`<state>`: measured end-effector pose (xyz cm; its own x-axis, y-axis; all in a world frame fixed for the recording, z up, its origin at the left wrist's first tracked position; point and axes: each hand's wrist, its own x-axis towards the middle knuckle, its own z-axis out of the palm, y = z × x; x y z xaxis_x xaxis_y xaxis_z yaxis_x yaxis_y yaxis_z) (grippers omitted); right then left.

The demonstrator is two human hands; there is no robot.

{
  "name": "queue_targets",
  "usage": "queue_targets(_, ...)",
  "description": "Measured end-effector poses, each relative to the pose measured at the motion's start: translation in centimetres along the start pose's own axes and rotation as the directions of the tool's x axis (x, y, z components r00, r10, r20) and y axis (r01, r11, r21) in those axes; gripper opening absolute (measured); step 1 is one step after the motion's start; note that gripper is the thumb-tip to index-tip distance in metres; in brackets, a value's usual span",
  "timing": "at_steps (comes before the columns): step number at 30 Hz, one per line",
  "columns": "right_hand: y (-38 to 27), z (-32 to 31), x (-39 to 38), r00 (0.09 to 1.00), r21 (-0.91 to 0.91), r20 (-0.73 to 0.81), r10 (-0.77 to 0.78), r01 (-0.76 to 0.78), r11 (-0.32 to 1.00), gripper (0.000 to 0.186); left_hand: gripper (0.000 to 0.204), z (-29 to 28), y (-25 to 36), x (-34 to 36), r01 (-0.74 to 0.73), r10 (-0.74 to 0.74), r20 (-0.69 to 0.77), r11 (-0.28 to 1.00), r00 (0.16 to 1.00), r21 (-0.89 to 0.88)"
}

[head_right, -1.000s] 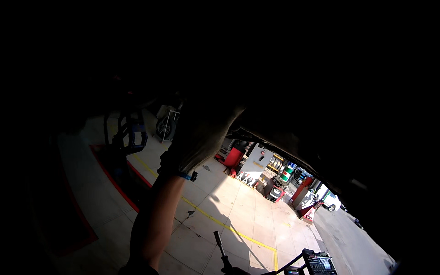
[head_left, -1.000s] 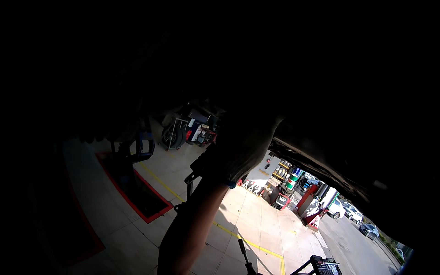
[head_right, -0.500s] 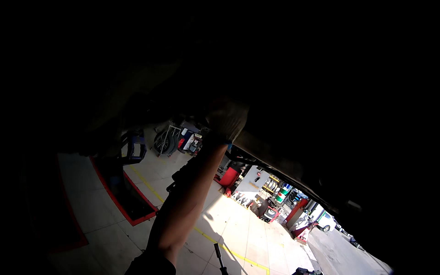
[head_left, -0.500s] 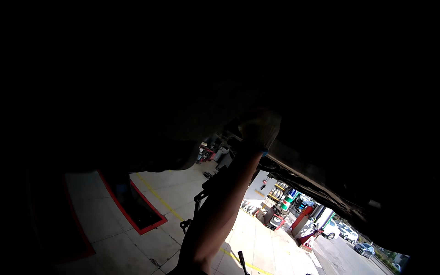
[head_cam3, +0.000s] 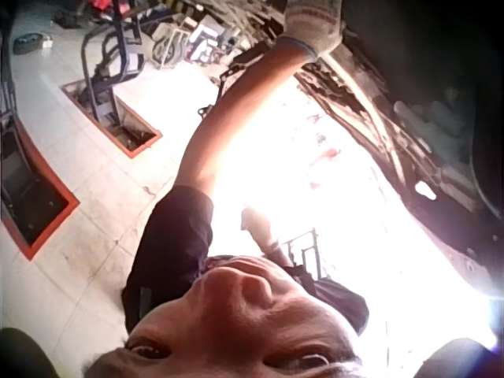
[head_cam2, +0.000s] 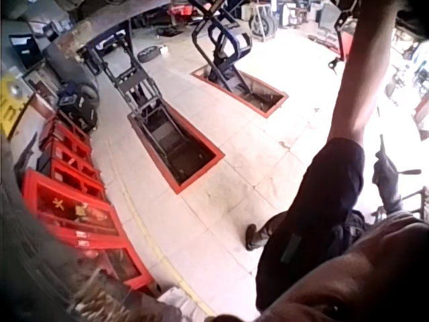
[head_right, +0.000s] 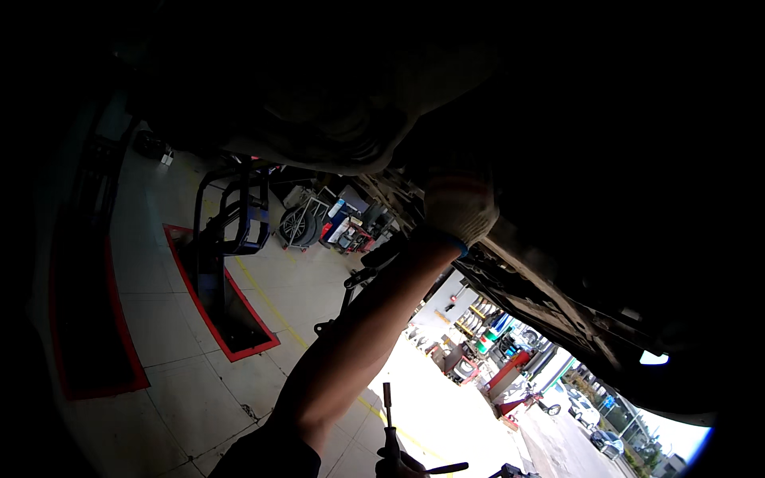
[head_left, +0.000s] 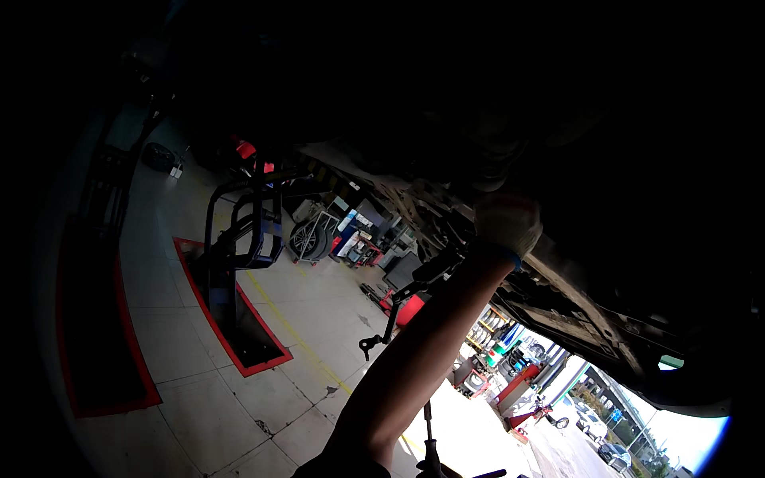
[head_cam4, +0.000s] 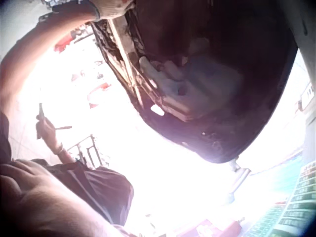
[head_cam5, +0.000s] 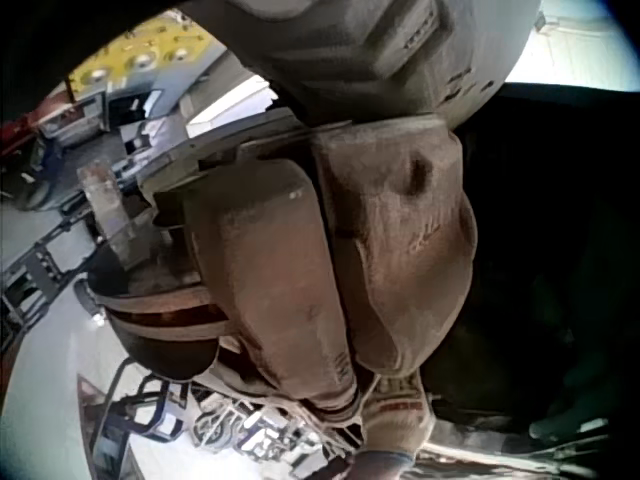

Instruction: The person works under a raised vehicle in a garage, using a ratchet and socket to loosen and remove bolts from the undercarriage. They retrieve tools from a rolling toolbox, reposition the vehicle on the lift, and continue removing fasteners from different locations.

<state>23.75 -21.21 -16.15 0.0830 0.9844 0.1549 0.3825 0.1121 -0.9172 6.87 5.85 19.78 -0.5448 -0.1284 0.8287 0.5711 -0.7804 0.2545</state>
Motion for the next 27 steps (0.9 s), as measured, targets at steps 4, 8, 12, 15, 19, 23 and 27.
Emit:
queue_targets(4,1.9,-1.1,0.1,1.0,-0.024,-0.005,-0.007,0.007,1.0,0.022,0.065,-4.3,3.5,-4.9,-0.048,0.049,-0.016,0.998,0.999,0.048)
queue_targets(8,3.5,-1.0,0.3,1.0,-0.014,0.008,-0.01,0.01,1.0,0.033,0.058,-12.7,3.1,-9.4,-0.023,0.04,0.082,0.979,0.996,-0.203)
queue_targets(12,5.3,-0.2,0.8,1.0,-0.018,0.015,0.003,-0.002,1.0,0.045,0.038,-22.7,0.3,-17.9,0.166,-0.048,0.308,0.914,0.95,-0.371)
queue_targets(15,7.1,2.6,2.8,0.993,-0.044,0.12,-0.024,0.029,0.999,0.055,0.033,-29.2,-2.7,-24.8,0.35,-0.282,0.307,0.916,0.909,-0.195)
queue_targets(19,6.1,8.7,4.6,0.94,0.397,0.227,0.254,-0.327,0.858,0.06,0.016,-34.3,-5.6,-31.0,0.742,-0.657,0.432,0.669,0.619,-0.045)
queue_targets(23,4.9,17.9,6.3,0.955,0.287,0.203,0.217,-0.27,0.919,0.053,0.017,-38.8,-11.0,-33.5,0.781,-0.746,0.46,0.604,0.482,0.16)
queue_targets(27,10.0,14.4,8.0,0.877,0.354,0.402,0.262,-0.413,0.839,0.051,0.023,-37.4,-11.3,-33.7,0.83,-0.741,0.547,0.54,0.39,0.141)
